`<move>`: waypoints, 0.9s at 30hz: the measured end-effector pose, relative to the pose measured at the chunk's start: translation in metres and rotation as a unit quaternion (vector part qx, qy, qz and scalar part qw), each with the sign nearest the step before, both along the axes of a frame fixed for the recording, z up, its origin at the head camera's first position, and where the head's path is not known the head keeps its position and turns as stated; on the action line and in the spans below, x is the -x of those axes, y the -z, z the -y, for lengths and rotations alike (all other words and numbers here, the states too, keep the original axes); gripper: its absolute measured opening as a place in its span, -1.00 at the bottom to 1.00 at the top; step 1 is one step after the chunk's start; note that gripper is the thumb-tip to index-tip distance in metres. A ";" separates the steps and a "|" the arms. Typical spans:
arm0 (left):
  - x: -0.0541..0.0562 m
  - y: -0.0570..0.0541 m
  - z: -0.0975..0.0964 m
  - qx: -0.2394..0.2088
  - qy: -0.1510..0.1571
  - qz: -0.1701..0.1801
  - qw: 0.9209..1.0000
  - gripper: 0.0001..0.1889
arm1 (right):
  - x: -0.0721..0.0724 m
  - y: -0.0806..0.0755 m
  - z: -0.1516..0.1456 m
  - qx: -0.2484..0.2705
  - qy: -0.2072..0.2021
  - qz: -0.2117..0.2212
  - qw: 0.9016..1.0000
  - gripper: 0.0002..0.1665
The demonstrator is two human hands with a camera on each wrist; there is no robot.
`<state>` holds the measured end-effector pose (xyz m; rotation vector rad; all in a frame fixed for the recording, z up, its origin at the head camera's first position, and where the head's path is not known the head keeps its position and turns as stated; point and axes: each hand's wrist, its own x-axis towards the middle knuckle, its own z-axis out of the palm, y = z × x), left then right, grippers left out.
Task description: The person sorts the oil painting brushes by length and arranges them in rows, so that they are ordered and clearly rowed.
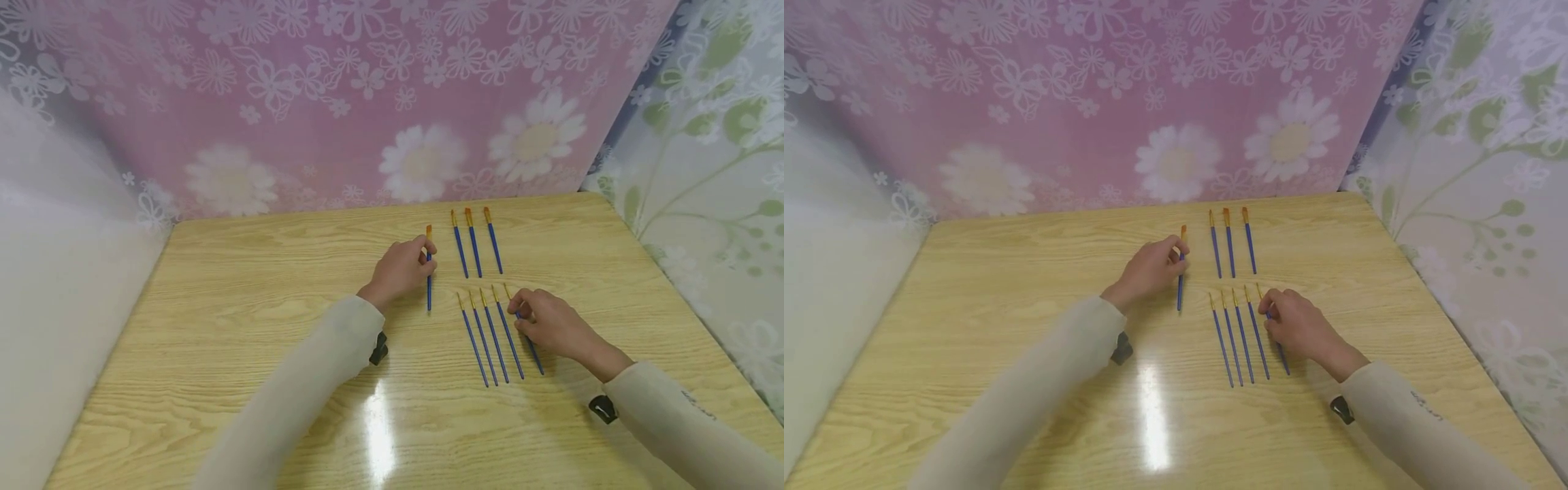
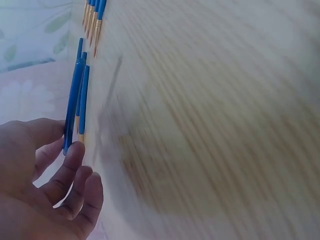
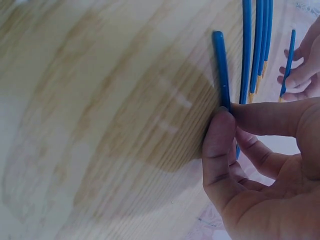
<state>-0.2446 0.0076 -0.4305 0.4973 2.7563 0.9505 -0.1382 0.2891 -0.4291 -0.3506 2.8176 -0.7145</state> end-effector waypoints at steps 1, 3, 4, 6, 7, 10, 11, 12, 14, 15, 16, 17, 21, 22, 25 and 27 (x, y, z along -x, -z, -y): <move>0.001 0.000 -0.003 -0.003 -0.005 0.000 1.000 -0.71 | 0.000 0.000 0.000 0.000 0.000 0.001 1.000 -0.84; 0.003 0.001 -0.008 -0.009 -0.016 0.001 1.000 -0.71 | 0.001 0.000 0.001 0.001 0.000 0.002 1.000 -0.84; 0.004 0.000 -0.010 -0.009 -0.020 0.003 1.000 -0.70 | 0.001 0.000 0.001 0.002 0.000 0.003 1.000 -0.84; 0.007 0.001 -0.015 -0.014 -0.027 0.001 1.000 -0.70 | 0.001 -0.001 0.001 0.001 0.001 0.003 1.000 -0.84; 0.008 0.001 -0.018 -0.016 -0.031 0.000 0.999 -0.70 | 0.001 -0.001 0.001 0.001 0.001 0.004 1.000 -0.84; 0.012 0.002 -0.024 -0.017 -0.036 -0.001 0.999 -0.69 | 0.001 -0.001 0.000 0.000 0.000 0.003 1.000 -0.84; 0.014 0.003 -0.026 -0.018 -0.038 -0.002 0.999 -0.68 | 0.001 0.000 0.000 0.000 0.000 0.002 1.000 -0.84; 0.015 0.002 -0.028 -0.018 -0.039 0.000 0.999 -0.67 | 0.001 0.000 0.000 0.000 0.000 0.002 1.000 -0.84; 0.017 0.004 -0.031 -0.013 -0.042 0.001 0.999 -0.66 | 0.002 0.001 0.000 -0.001 -0.001 0.002 1.000 -0.84; 0.019 0.005 -0.034 -0.008 -0.043 0.000 0.999 -0.66 | 0.002 0.001 0.000 -0.002 -0.001 0.002 1.000 -0.84; 0.021 0.006 -0.036 -0.002 -0.044 -0.001 0.999 -0.65 | 0.002 0.001 0.000 -0.002 -0.001 0.002 1.000 -0.84; 0.022 0.006 -0.038 0.001 -0.046 -0.001 0.999 -0.63 | 0.002 0.001 0.000 -0.003 0.000 0.003 1.000 -0.84; 0.025 0.012 -0.047 0.034 -0.059 -0.006 0.998 -0.58 | 0.002 0.002 -0.001 -0.003 -0.002 0.005 1.000 -0.84; 0.025 0.013 -0.049 0.040 -0.061 -0.007 0.997 -0.56 | 0.003 0.002 -0.001 -0.003 -0.002 0.005 1.000 -0.83; 0.027 0.016 -0.053 0.067 -0.067 -0.017 0.995 -0.54 | 0.004 0.003 -0.001 -0.003 -0.003 0.003 1.000 -0.83; 0.028 0.017 -0.055 0.090 -0.063 -0.031 0.994 -0.54 | 0.004 0.003 -0.001 -0.005 -0.002 0.001 1.000 -0.83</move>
